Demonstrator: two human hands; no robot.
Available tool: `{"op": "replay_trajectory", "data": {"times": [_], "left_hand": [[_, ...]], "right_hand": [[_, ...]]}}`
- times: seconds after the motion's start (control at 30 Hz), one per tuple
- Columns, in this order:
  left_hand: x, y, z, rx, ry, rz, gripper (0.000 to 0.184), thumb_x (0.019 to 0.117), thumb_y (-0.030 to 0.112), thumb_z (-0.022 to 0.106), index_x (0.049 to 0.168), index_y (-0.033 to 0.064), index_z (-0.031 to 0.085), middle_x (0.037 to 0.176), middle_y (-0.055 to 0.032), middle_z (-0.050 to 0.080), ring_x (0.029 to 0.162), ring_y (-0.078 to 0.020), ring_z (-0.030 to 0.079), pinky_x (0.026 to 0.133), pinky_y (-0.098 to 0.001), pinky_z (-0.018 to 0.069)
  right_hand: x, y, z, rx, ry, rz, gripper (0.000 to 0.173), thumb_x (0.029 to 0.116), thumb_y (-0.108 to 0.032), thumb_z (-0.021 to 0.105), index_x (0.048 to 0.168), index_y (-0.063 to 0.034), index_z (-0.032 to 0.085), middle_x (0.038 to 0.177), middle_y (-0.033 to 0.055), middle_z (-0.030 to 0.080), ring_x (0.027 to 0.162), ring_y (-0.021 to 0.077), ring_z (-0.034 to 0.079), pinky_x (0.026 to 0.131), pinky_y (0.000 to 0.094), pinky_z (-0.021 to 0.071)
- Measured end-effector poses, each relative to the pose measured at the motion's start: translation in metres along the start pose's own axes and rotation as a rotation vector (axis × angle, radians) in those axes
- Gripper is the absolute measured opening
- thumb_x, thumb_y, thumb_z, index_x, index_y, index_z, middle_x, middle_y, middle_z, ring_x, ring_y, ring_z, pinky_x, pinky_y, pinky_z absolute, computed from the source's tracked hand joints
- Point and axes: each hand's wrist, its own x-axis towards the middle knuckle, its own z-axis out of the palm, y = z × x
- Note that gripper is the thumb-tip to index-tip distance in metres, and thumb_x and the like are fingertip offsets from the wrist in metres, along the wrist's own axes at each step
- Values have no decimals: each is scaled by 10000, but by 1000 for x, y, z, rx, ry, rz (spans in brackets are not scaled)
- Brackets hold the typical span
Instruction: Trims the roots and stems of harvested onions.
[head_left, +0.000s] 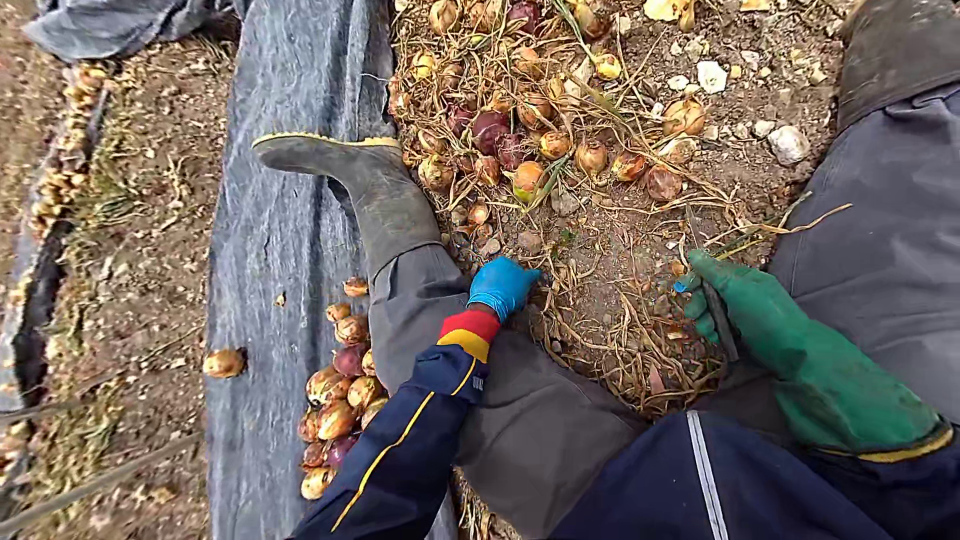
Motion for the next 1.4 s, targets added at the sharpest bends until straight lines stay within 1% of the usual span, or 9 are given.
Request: {"op": "replay_trajectory", "data": {"times": [0.17, 0.3, 0.43, 0.5, 0.6, 1.0, 1.13, 1.27, 1.4], "left_hand": [[26, -6, 3, -383, -61, 47, 271, 1009, 308, 611, 1004, 68, 736, 717, -113, 725, 543, -213, 673, 578, -420, 592], [33, -1, -3, -652, -98, -80, 241, 980, 188, 615, 1138, 24, 693, 667, -84, 663, 501, -157, 607, 496, -311, 528], [17, 4, 5, -413, 211, -61, 287, 947, 338, 603, 904, 102, 760, 753, -73, 735, 670, -226, 713, 649, -487, 600], [3, 11, 6, -320, 440, -7, 393, 1013, 433, 534, 1023, 129, 782, 943, -104, 764, 938, -313, 728, 850, -629, 553], [-4, 12, 9, -269, 412, 40, 449, 1040, 419, 491, 1331, 151, 704, 1243, -115, 725, 1224, -332, 649, 1037, -645, 475], [15, 13, 6, -13, 319, 96, 409, 999, 388, 480, 1264, 203, 731, 1200, -120, 733, 1160, -350, 674, 944, -676, 509], [-58, 73, -4, 33, 175, -43, 411, 1067, 263, 480, 1392, 37, 588, 1412, -207, 591, 1297, -375, 587, 1049, -603, 464], [-11, 52, 53, -4, 553, -113, 768, 969, 504, 554, 1521, -13, 420, 1234, -228, 660, 1146, -392, 660, 911, -579, 560], [3, 50, 45, -170, 502, -189, 798, 946, 617, 530, 1459, 7, 500, 1261, -223, 656, 1187, -384, 645, 920, -590, 555]], "right_hand": [[2, -5, 4, -7, -19, -19, 654, 1011, -681, 448, 1144, -92, 700, 765, 103, 712, 539, 221, 658, 484, 370, 577], [-2, -5, 2, 21, -23, -37, 652, 1014, -681, 437, 1146, -98, 699, 772, 104, 714, 547, 222, 662, 491, 371, 579], [-5, -5, 0, 23, -26, -75, 660, 1005, -691, 451, 1137, -94, 701, 776, 109, 716, 564, 238, 676, 510, 398, 597], [-6, -2, -5, 23, -16, -84, 669, 997, -700, 458, 1144, -92, 693, 793, 119, 727, 582, 251, 691, 530, 411, 608], [-8, 2, -10, 28, -1, -87, 674, 1000, -702, 448, 1135, -86, 689, 804, 114, 731, 591, 247, 695, 538, 409, 610], [-12, -4, -11, 32, 17, -62, 669, 994, -704, 461, 1128, -90, 689, 802, 109, 739, 604, 243, 706, 530, 400, 604], [-16, -4, -15, 58, 43, -68, 629, 1025, -658, 440, 1144, -94, 691, 780, 98, 733, 585, 220, 696, 529, 373, 595], [-16, -2, -13, 48, 28, -68, 624, 1024, -658, 449, 1154, -101, 696, 808, 102, 745, 614, 236, 712, 554, 395, 613], [-14, -2, -9, 72, -11, -68, 641, 1009, -678, 460, 1172, -98, 678, 816, 102, 736, 613, 225, 702, 555, 381, 604]]}}
